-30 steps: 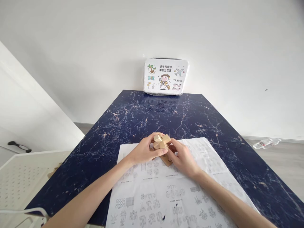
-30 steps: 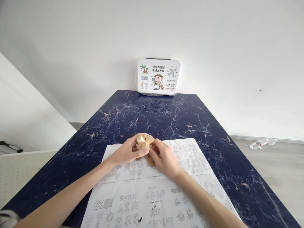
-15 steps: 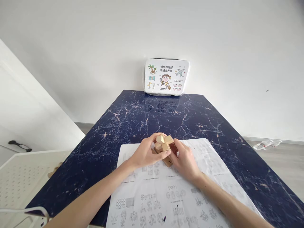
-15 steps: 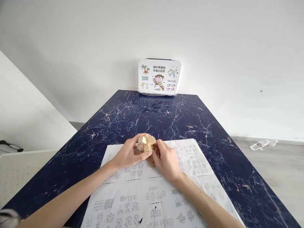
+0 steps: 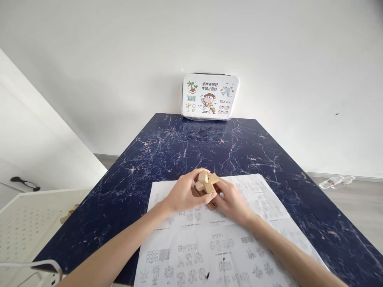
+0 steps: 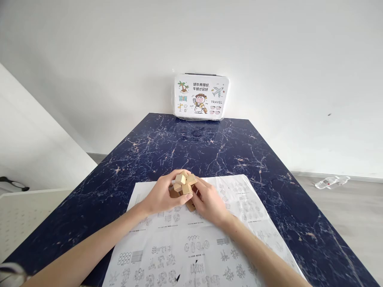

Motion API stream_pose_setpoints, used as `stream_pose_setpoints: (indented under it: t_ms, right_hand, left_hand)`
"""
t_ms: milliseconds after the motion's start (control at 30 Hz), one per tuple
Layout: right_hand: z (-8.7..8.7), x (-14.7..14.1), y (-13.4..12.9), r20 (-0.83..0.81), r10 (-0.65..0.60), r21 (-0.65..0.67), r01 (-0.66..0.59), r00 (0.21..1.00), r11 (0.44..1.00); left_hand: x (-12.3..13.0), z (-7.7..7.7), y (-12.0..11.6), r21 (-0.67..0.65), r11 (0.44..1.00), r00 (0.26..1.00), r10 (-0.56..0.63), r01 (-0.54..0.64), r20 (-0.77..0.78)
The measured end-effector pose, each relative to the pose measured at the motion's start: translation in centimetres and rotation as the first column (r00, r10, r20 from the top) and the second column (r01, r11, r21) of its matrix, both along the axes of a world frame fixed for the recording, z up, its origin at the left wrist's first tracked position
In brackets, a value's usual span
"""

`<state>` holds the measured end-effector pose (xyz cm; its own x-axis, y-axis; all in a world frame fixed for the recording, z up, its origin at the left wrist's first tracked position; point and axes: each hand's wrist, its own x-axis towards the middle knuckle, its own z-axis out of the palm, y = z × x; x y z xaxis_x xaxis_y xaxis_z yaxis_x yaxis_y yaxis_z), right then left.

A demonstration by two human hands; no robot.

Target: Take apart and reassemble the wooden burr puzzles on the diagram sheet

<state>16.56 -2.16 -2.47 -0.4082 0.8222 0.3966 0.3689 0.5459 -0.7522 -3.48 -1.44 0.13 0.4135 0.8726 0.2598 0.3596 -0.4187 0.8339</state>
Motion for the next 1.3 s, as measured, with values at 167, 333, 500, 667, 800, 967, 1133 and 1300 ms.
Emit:
stream_pose_setpoints:
  t_ms: [167,333,500,667,800,967,1133,1300]
  right_hand:
    - [-0.4,-0.2,-0.2,0.021,-0.106,0.092,0.104,0.994,0.990]
    - [-0.5,-0.8,-0.9,0.051,-0.244,0.197,0.230,0.968,0.953]
    - [-0.3,-0.7,-0.7,0.024,-0.254,0.143,0.248,0.967,0.958]
    - [0.2,0.0,0.3,-0.052,-0.049,-0.070,0.045,0.997,0.997]
    - [0.3,0.7,0.8,-0.109,0.076,-0.238,-0.100,0.991,0.966]
    - [-0.4,1.0,1.0,-0.187,0.036,-0.346,-0.100,0.982,0.933]
    - [-0.5,0.9,1.1,-0.214,0.001,-0.400,-0.089,0.977,0.912]
    - [-0.3,1.2,1.4,-0.266,0.034,-0.453,-0.156,0.963,0.878]
  left_hand:
    - [0.3,0.2,-0.2,0.068,0.997,0.999,0.040,-0.040,-0.005]
    - [1.7,0.4,-1.2,0.135,0.973,0.982,0.183,-0.187,0.043]
    - [2.6,0.1,-1.8,0.108,0.956,0.961,0.266,-0.272,0.070]
    - [1.8,-0.2,-1.2,0.085,0.977,0.979,0.188,-0.194,0.079]
    - [1.2,-0.2,-0.8,0.078,0.987,0.988,0.134,-0.139,0.074]
    - [1.1,-0.3,-0.8,0.043,0.992,0.992,0.114,-0.117,0.058]
    - [0.9,-0.2,-0.7,0.022,0.995,0.994,0.100,-0.101,0.043]
    - [0.7,0.0,-0.5,-0.019,0.998,0.996,0.065,-0.064,0.061]
